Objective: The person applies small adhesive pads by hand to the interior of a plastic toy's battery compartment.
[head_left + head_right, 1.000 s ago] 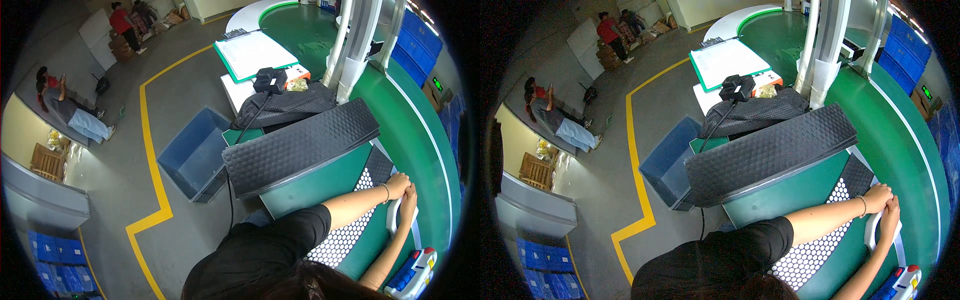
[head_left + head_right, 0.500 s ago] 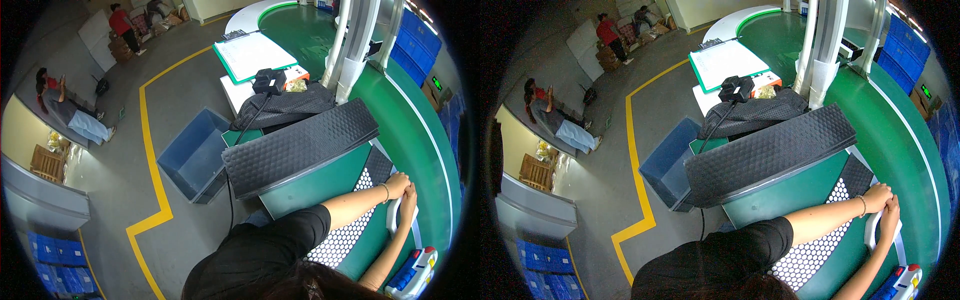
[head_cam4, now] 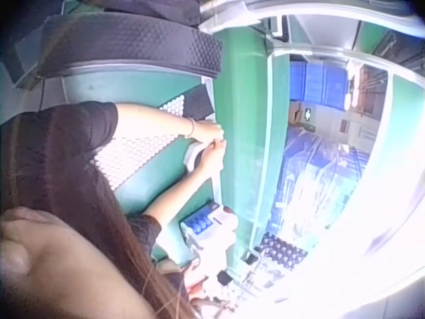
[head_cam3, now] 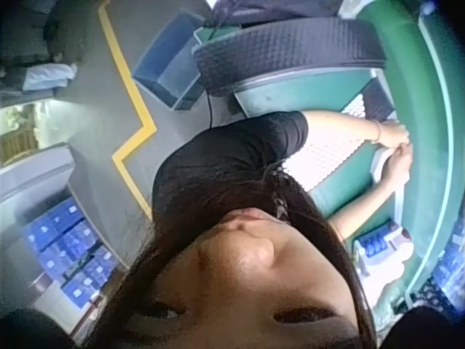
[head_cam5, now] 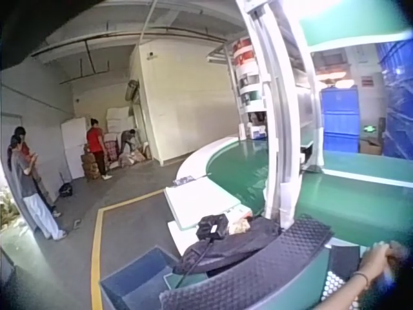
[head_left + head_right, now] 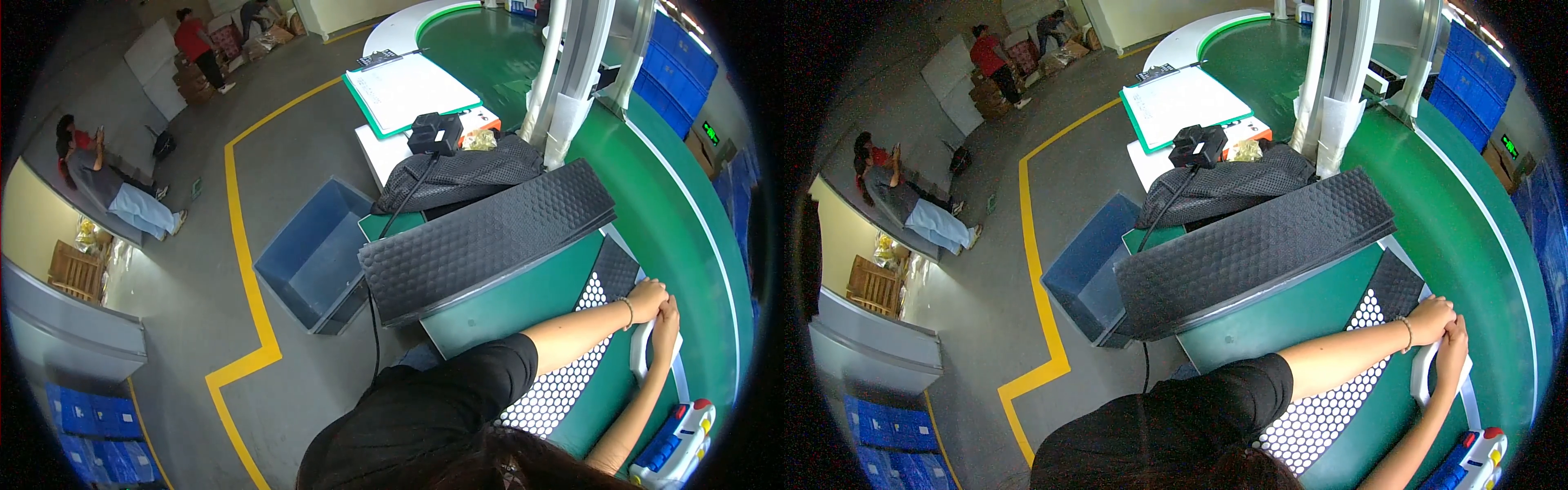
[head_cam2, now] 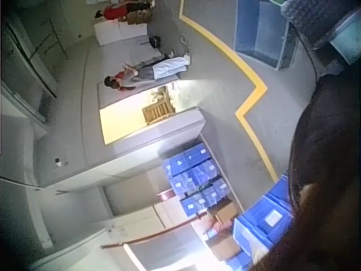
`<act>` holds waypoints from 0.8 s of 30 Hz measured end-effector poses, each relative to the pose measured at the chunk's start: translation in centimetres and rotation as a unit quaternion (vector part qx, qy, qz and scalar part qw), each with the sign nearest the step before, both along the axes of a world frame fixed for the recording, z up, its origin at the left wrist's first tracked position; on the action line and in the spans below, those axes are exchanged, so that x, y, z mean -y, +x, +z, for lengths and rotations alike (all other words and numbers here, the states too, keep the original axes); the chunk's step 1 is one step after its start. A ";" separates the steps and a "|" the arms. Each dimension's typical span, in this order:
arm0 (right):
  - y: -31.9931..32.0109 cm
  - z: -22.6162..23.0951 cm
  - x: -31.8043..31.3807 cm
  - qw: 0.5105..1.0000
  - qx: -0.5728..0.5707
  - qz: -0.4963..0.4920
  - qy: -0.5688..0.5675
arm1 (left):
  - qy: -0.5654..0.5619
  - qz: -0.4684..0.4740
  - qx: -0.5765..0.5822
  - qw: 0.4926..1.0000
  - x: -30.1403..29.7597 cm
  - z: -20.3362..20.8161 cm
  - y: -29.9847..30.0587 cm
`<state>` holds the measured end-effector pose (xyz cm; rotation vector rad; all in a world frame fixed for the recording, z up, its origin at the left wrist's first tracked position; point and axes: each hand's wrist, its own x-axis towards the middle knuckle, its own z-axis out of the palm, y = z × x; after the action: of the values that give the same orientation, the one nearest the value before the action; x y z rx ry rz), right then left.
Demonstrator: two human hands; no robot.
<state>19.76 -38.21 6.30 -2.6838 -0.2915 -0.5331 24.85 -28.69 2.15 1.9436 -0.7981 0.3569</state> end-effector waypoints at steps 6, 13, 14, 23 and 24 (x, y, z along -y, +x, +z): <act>-0.1 0.0 -0.1 1.000 0.005 -0.006 -0.012 | 0.001 0.000 -0.001 1.000 0.0 -0.1 0.0; -0.1 -0.1 0.2 1.000 0.006 -0.007 -0.014 | 0.008 -0.002 0.000 1.000 0.2 -0.1 0.0; -0.2 -0.1 0.2 1.000 0.004 -0.009 -0.013 | 0.008 -0.003 0.000 1.000 0.2 -0.1 0.0; 0.4 -1.2 1.6 0.999 0.039 0.009 -0.027 | 0.005 -0.002 -0.001 1.000 0.4 0.0 -0.1; 0.6 -1.4 1.8 0.999 0.039 0.009 -0.027 | 0.005 -0.003 0.000 1.000 0.3 0.0 -0.1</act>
<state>20.36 -40.00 4.88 -2.7140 -0.3571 -0.6335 24.77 -28.98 2.13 1.9506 -0.8068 0.3488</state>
